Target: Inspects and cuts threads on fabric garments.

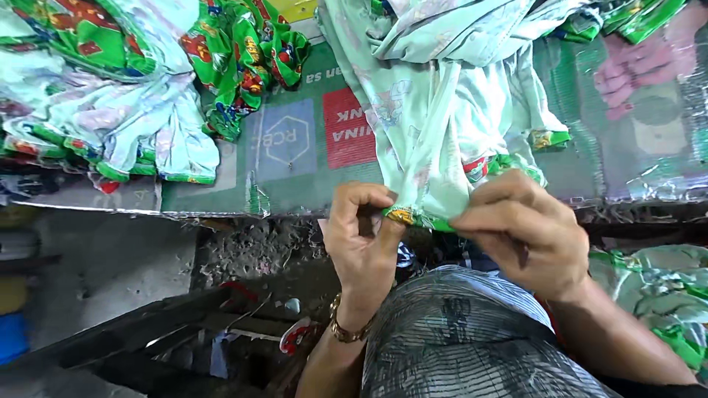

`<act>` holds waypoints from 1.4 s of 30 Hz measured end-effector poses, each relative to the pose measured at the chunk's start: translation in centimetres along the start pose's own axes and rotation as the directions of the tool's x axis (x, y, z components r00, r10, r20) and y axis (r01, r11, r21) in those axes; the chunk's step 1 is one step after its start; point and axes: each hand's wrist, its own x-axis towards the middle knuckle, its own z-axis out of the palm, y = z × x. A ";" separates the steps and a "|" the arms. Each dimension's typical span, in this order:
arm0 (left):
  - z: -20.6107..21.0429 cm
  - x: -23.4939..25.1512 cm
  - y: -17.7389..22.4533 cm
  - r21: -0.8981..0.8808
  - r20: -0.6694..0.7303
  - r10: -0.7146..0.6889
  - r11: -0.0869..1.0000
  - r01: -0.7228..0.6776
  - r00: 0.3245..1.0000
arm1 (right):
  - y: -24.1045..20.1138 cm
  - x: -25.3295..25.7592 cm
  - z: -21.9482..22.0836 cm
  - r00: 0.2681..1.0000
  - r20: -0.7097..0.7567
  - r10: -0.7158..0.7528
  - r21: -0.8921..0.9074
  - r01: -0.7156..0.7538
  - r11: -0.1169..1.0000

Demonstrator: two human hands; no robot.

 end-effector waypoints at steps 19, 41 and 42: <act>0.6 -0.8 -0.3 -0.290 0.132 -0.035 0.954 0.072 0.991 | -0.1 3.5 2.7 0.992 -0.010 0.129 0.454 -0.110 0.884; -0.5 -0.1 0.3 -0.536 0.115 -0.181 0.816 0.215 0.977 | -0.7 6.4 -3.2 0.968 0.229 0.106 0.314 -0.177 0.933; -0.7 0.1 0.3 -0.493 0.131 -0.157 0.847 0.201 0.979 | -0.6 7.8 -5.1 0.975 0.201 0.099 0.286 -0.155 0.946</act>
